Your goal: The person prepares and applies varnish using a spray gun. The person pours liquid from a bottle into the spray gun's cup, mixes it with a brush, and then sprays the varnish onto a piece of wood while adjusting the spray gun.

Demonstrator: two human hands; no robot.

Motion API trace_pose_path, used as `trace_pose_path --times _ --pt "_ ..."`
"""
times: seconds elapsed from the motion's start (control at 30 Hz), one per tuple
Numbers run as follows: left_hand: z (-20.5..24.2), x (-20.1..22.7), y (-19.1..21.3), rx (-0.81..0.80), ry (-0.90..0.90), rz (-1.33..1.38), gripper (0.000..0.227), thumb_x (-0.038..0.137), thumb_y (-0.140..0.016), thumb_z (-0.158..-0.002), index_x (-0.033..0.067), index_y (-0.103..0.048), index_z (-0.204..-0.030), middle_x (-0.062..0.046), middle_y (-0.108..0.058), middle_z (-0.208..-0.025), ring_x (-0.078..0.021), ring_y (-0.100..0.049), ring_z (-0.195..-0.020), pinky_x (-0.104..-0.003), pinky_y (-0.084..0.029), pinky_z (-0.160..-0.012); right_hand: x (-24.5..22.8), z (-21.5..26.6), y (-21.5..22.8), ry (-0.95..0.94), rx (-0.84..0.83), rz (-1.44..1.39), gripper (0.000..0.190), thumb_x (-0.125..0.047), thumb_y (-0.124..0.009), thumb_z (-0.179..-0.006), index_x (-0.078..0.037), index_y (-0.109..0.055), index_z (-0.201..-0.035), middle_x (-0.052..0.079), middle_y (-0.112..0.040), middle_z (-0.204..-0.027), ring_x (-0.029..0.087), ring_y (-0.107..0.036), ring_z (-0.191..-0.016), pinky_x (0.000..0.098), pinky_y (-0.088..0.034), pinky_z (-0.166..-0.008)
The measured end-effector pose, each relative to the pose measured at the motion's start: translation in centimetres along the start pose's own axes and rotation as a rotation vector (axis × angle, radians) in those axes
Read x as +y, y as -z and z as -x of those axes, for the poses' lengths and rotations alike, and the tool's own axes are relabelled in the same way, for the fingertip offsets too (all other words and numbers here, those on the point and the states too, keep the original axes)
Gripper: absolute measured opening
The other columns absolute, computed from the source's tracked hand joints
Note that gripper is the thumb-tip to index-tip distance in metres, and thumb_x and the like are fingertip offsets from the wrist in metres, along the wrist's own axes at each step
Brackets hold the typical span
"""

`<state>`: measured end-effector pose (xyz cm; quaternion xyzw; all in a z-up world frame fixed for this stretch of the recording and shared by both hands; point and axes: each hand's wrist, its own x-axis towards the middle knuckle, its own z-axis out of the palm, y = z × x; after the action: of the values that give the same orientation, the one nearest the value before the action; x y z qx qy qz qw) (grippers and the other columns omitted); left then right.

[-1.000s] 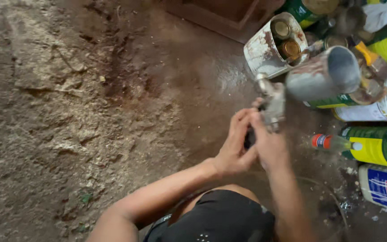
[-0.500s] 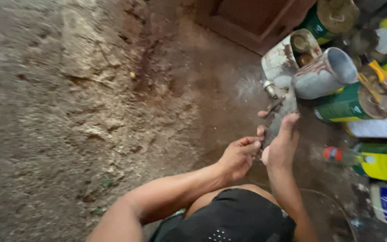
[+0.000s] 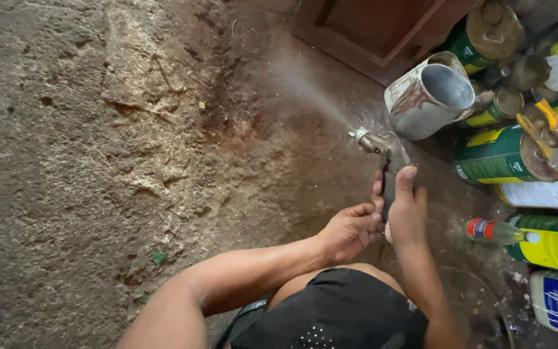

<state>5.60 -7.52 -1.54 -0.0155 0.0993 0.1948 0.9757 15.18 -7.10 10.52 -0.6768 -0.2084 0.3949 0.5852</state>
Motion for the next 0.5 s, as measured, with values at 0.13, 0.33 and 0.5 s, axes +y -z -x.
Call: trace_pose_path --times 0.13,0.33,0.5 --pt "-0.1 -0.1 0.2 0.006 0.010 0.015 0.008 0.005 -0.066 -0.101 0.0117 -0.065 -0.106 0.003 -0.064 -0.101 -0.0134 -0.063 -0.091 -0.035 -0.052 -0.089 0.1 0.3 0.3 0.083 -0.065 0.034 0.066 -0.064 -0.049 -0.099 0.000 -0.062 -0.110 0.008 -0.069 -0.097 0.011 -0.054 -0.063 0.0265 -0.043 -0.047" --pt "0.0 0.1 -0.2 -0.009 0.031 0.010 0.010 0.003 -0.067 -0.098 0.0093 -0.064 -0.106 -0.001 -0.066 -0.102 -0.0169 -0.066 -0.095 -0.038 -0.054 -0.092 0.7 1.0 1.2 0.068 0.011 0.003 0.064 -0.059 -0.049 -0.106 0.003 -0.063 -0.112 0.011 -0.065 -0.088 0.015 -0.056 -0.061 0.0283 -0.045 -0.051" --pt "2.2 3.2 -4.7 0.189 -0.185 -0.617 0.021 -0.002 -0.066 -0.090 0.0026 -0.067 -0.110 -0.008 -0.069 -0.102 -0.0220 -0.068 -0.094 -0.036 -0.055 -0.086 1.9 1.8 3.2 0.135 -0.024 0.203 0.047 -0.042 -0.064 -0.107 0.004 -0.062 -0.098 0.011 -0.060 -0.079 0.016 -0.053 -0.065 0.0306 -0.041 -0.057"
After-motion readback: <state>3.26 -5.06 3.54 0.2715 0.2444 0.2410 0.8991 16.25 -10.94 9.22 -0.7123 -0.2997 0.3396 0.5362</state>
